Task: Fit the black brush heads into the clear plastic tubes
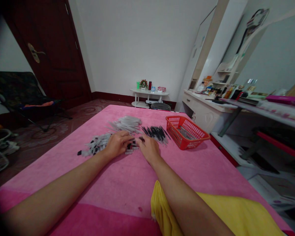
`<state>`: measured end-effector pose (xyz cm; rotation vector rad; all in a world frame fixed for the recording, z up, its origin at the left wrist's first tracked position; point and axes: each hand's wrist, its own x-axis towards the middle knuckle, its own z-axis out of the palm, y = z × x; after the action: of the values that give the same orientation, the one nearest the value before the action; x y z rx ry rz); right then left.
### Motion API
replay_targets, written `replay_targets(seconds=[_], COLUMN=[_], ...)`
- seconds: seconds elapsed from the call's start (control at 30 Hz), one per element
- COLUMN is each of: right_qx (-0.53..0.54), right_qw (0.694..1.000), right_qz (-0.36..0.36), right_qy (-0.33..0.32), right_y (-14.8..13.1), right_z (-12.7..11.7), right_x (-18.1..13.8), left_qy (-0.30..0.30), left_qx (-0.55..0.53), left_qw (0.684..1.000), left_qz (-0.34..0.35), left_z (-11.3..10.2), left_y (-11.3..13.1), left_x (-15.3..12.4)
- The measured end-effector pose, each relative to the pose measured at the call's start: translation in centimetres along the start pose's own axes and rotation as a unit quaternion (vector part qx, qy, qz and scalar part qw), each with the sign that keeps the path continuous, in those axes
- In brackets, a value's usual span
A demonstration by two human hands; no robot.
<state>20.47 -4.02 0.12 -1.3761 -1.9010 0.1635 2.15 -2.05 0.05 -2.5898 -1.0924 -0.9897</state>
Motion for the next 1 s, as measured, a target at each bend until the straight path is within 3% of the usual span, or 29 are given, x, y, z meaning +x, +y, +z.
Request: replay_targets(seconds=[0.6, 1.0], right_qx=[0.002, -0.027], right_qw=[1.0, 0.999], right_qz=[-0.031, -0.011], right_qy=[-0.004, -0.034], right_y=[-0.19, -0.08], right_z=[-0.17, -0.01], right_x=[0.1, -0.06], left_qy=[-0.007, -0.002], left_qx=[0.002, 0.018], left_qw=[1.0, 0.999], left_qz=[0.01, 0.032], left_z=[-0.04, 0.3], left_y=[0.02, -0.01], left_x=[-0.03, -0.06])
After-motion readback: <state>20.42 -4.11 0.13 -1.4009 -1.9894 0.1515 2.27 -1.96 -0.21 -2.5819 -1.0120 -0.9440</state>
